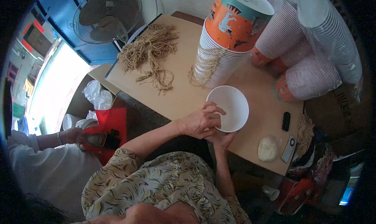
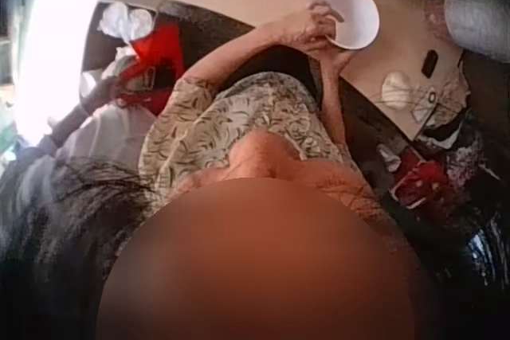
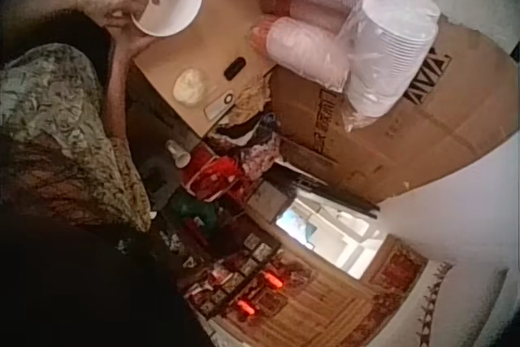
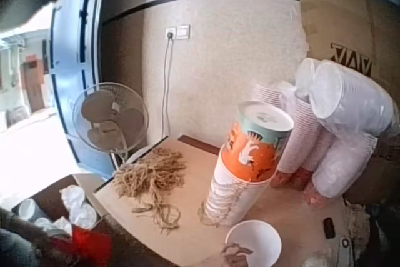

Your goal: Tying decorative strings onto pre-printed paper cups for packaging.

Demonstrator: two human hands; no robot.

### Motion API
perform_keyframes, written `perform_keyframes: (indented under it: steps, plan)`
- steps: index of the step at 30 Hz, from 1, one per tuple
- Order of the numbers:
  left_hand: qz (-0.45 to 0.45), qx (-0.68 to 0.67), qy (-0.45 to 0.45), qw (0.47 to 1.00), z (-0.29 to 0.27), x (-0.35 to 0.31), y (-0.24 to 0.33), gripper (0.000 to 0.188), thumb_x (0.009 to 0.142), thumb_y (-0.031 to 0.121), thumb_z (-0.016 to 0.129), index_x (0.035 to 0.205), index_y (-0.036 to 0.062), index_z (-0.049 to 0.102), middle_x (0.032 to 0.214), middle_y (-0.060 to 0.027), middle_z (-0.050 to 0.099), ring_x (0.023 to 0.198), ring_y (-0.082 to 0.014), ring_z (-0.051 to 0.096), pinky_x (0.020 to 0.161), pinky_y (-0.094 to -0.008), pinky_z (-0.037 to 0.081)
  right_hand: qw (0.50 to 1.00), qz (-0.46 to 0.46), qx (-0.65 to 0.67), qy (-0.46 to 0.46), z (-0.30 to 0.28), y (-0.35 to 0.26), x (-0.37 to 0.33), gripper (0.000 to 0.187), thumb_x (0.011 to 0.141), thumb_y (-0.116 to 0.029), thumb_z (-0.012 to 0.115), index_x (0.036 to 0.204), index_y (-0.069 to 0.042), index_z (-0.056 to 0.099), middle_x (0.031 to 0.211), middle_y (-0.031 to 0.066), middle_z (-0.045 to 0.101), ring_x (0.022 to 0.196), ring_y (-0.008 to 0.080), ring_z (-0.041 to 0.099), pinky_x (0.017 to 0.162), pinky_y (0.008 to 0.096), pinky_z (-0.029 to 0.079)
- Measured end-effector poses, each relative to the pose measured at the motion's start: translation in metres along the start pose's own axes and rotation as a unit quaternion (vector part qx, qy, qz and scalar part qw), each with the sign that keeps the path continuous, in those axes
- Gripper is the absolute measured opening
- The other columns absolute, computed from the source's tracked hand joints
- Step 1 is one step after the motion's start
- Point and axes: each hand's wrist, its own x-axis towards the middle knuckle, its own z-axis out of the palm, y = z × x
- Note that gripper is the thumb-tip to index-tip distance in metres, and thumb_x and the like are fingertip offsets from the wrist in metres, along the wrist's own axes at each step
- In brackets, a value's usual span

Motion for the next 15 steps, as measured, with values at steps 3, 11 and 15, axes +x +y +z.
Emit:
perform_keyframes:
  steps: [3, 11, 15]
  plan:
    - [0.01, 0.014, -0.025, 1.0, -0.006, -0.003, -0.001, 0.029, 0.072, 0.007, 0.067, 0.101, 0.0096, 0.066, 0.114, -0.0072, 0.064, 0.135, -0.0309, 0.046, 0.114, -0.0546, 0.029, 0.884, -0.16, -0.427, -0.101, -0.027, 0.001, 0.014, 0.103, 0.075, -0.01, 0.088, 0.155, -0.007, 0.024, 0.148, 0.0153, 0.042, 0.133, 0.0293, 0.047, 0.109, 0.0438, 0.042]
    - [-0.218, 0.11, 0.208, 0.947, -0.061, -0.077, -0.068, 0.037, 0.079, -0.003, 0.071, 0.115, 0.0078, 0.067, 0.115, -0.011, 0.064, 0.105, -0.0315, 0.064, 0.087, -0.0413, 0.054, 0.719, -0.237, -0.652, -0.033, -0.009, 0.006, 0.001, 0.096, 0.068, 0.001, 0.088, 0.148, -0.001, 0.036, 0.145, 0.0157, 0.046, 0.132, 0.0245, 0.048, 0.111, 0.0405, 0.04]
    - [-0.36, 0.196, 0.213, 0.887, -0.095, -0.123, -0.133, 0.023, 0.08, 0.01, 0.076, 0.102, 0.0053, 0.073, 0.104, -0.0115, 0.064, 0.097, -0.0325, 0.063, 0.082, -0.0412, 0.054, 0.729, -0.227, -0.644, -0.048, -0.021, 0.007, 0.01, 0.094, 0.069, -0.006, 0.089, 0.148, 0.0, 0.037, 0.142, 0.0139, 0.049, 0.13, 0.0249, 0.05, 0.111, 0.0399, 0.039]
